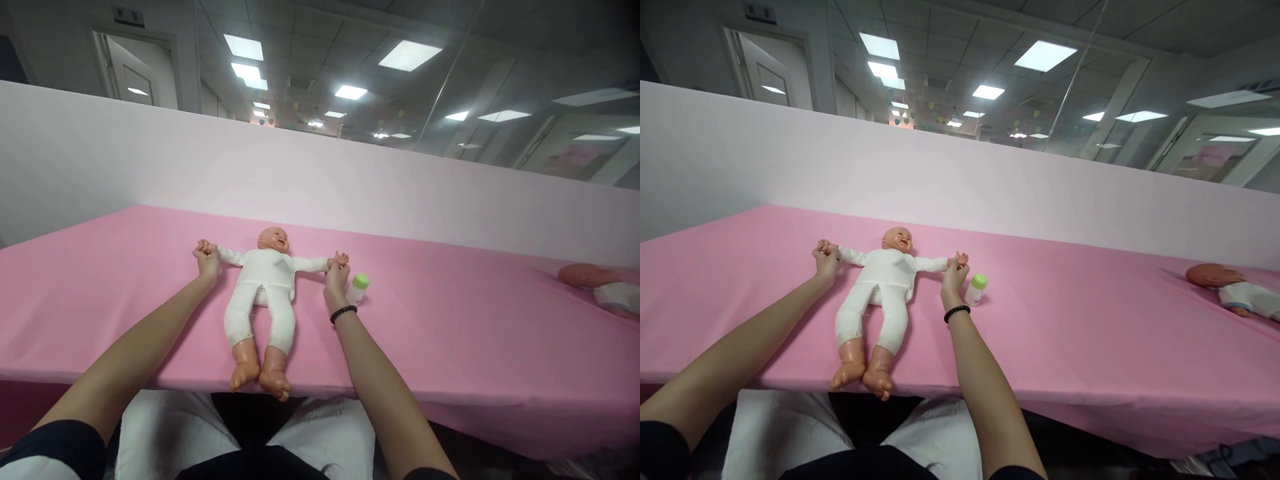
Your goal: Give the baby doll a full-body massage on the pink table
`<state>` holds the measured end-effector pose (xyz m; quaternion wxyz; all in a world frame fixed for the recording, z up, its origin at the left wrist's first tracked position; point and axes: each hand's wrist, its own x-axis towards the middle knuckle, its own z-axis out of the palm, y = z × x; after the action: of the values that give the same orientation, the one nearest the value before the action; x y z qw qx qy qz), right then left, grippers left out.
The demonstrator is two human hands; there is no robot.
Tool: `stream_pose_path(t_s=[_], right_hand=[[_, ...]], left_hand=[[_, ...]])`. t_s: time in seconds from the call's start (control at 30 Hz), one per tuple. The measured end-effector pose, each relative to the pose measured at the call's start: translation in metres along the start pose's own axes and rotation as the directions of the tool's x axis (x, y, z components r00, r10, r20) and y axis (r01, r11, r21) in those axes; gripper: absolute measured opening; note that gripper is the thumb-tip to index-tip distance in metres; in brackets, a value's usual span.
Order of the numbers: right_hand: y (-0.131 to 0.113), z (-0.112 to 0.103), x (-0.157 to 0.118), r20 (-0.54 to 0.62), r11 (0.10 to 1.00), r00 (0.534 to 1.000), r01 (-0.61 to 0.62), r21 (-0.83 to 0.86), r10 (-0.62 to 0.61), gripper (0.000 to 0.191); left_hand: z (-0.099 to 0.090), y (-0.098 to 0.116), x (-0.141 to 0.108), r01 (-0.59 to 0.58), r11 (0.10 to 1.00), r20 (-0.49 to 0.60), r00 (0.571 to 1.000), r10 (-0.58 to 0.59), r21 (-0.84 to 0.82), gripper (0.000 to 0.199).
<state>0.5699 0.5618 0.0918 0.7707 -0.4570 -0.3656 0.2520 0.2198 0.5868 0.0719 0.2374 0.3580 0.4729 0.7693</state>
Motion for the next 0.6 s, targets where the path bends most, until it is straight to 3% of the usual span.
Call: stream_pose_path(t_s=[0.07, 0.1, 0.13, 0.2, 0.27, 0.33, 0.37, 0.4, 0.47, 0.53, 0.6], right_hand=[[-0.016, 0.009, -0.013, 0.072, 0.987, 0.988, 0.144, -0.064, -0.14, 0.038], [-0.023, 0.012, -0.02, 0.172, 0.968, 0.959, 0.242, -0.073, -0.226, 0.038], [-0.028, 0.015, -0.027, 0.293, 0.937, 0.905, 0.342, -0.07, -0.309, 0.037], [-0.033, 0.018, -0.039, 0.529, 0.848, 0.736, 0.527, -0.057, -0.423, 0.032], [-0.03, 0.019, -0.047, 0.722, 0.739, 0.535, 0.672, -0.048, -0.44, 0.027], [-0.025, 0.019, -0.051, 0.833, 0.653, 0.376, 0.757, -0.023, -0.406, 0.026], [-0.022, 0.019, -0.051, 0.859, 0.63, 0.329, 0.776, -0.009, -0.393, 0.028], [-0.021, 0.019, -0.052, 0.867, 0.62, 0.308, 0.785, 0.001, -0.391, 0.028], [-0.021, 0.019, -0.052, 0.835, 0.628, 0.348, 0.778, -0.004, -0.426, 0.028], [-0.025, 0.019, -0.052, 0.736, 0.682, 0.479, 0.73, -0.033, -0.478, 0.027], [-0.03, 0.02, -0.049, 0.567, 0.786, 0.665, 0.616, -0.049, -0.486, 0.03]], left_hand=[[0.004, 0.011, -0.015, -0.171, 0.981, 0.149, 0.976, 0.156, 0.09, 0.037], [0.006, 0.016, -0.023, -0.291, 0.948, 0.274, 0.929, 0.248, 0.128, 0.038], [0.007, 0.022, -0.03, -0.417, 0.896, 0.407, 0.853, 0.327, 0.154, 0.039], [0.009, 0.03, -0.041, -0.639, 0.754, 0.634, 0.649, 0.42, 0.154, 0.037], [0.01, 0.034, -0.045, -0.797, 0.595, 0.774, 0.438, 0.457, 0.1, 0.034], [0.011, 0.035, -0.045, -0.88, 0.473, 0.833, 0.29, 0.471, 0.039, 0.034], [0.011, 0.035, -0.044, -0.9, 0.435, 0.844, 0.254, 0.473, 0.028, 0.035], [0.011, 0.035, -0.043, -0.91, 0.413, 0.847, 0.243, 0.473, 0.031, 0.036], [0.01, 0.035, -0.043, -0.909, 0.413, 0.844, 0.27, 0.464, 0.063, 0.037], [0.009, 0.035, -0.043, -0.871, 0.473, 0.825, 0.361, 0.435, 0.132, 0.038], [0.007, 0.034, -0.044, -0.791, 0.572, 0.78, 0.493, 0.386, 0.217, 0.038]])
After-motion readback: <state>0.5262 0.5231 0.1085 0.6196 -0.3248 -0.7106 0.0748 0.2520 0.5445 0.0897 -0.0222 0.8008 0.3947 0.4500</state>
